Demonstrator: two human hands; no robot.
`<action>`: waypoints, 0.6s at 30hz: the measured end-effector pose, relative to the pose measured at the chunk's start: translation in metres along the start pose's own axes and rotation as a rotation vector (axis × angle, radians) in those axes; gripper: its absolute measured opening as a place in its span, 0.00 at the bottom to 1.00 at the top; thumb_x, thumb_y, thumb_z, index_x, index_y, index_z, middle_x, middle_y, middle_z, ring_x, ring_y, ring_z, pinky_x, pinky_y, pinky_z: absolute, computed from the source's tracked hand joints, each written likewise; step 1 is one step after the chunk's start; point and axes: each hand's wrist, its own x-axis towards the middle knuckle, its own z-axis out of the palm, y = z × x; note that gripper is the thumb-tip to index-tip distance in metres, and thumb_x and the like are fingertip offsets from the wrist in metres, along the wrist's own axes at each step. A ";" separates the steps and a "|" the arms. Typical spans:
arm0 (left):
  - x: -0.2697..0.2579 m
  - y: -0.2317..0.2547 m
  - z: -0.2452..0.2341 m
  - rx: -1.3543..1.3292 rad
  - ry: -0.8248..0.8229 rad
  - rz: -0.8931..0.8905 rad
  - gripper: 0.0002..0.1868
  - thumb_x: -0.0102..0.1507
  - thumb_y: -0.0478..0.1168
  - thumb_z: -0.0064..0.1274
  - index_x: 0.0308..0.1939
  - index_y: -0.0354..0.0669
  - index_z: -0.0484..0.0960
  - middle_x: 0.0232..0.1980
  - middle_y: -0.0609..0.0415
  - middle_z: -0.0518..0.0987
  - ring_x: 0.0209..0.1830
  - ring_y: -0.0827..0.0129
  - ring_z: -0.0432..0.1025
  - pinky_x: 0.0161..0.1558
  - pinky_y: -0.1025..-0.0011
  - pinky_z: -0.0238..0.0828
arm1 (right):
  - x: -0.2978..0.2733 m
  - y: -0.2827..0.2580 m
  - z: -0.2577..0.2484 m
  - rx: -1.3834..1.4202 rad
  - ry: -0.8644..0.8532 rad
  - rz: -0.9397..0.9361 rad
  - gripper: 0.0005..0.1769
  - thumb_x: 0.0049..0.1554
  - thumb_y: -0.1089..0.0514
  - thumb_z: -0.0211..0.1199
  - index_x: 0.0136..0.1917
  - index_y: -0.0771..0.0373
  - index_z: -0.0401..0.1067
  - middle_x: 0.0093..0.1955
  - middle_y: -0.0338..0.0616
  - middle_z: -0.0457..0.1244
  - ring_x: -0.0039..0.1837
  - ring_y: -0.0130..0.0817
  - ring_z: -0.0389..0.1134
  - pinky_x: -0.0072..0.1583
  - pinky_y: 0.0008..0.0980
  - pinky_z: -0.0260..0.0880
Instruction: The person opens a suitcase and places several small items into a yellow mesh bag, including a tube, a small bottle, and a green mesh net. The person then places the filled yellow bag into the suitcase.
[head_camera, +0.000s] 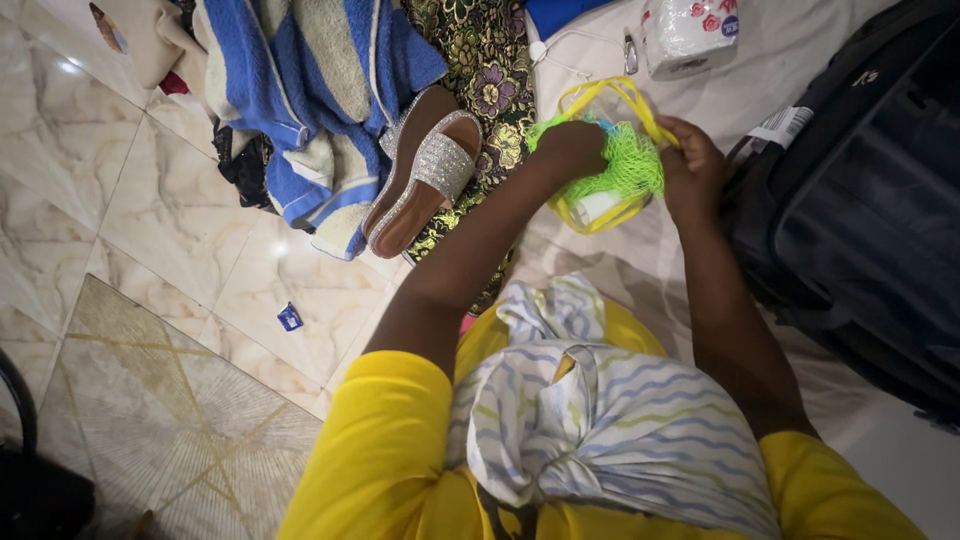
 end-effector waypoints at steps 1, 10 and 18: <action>0.006 -0.002 0.002 -0.007 0.008 -0.021 0.21 0.52 0.54 0.62 0.43 0.45 0.86 0.45 0.46 0.83 0.46 0.52 0.79 0.47 0.55 0.75 | -0.002 -0.010 0.000 -0.187 -0.016 -0.120 0.19 0.62 0.72 0.56 0.63 0.62 0.76 0.63 0.51 0.68 0.66 0.39 0.68 0.65 0.31 0.70; 0.046 -0.032 0.035 -0.539 0.172 0.017 0.30 0.60 0.57 0.63 0.51 0.34 0.81 0.51 0.37 0.80 0.51 0.48 0.78 0.50 0.56 0.76 | -0.022 -0.057 0.027 -0.675 -0.225 -0.383 0.28 0.46 0.47 0.80 0.55 0.61 0.78 0.63 0.57 0.63 0.64 0.54 0.66 0.63 0.45 0.67; 0.013 -0.091 -0.019 -0.448 0.606 -0.105 0.17 0.64 0.51 0.57 0.50 0.47 0.84 0.44 0.50 0.87 0.42 0.60 0.82 0.45 0.62 0.78 | 0.002 -0.018 0.057 -0.936 -0.115 -0.178 0.19 0.48 0.52 0.76 0.46 0.62 0.71 0.42 0.52 0.67 0.47 0.55 0.69 0.48 0.52 0.67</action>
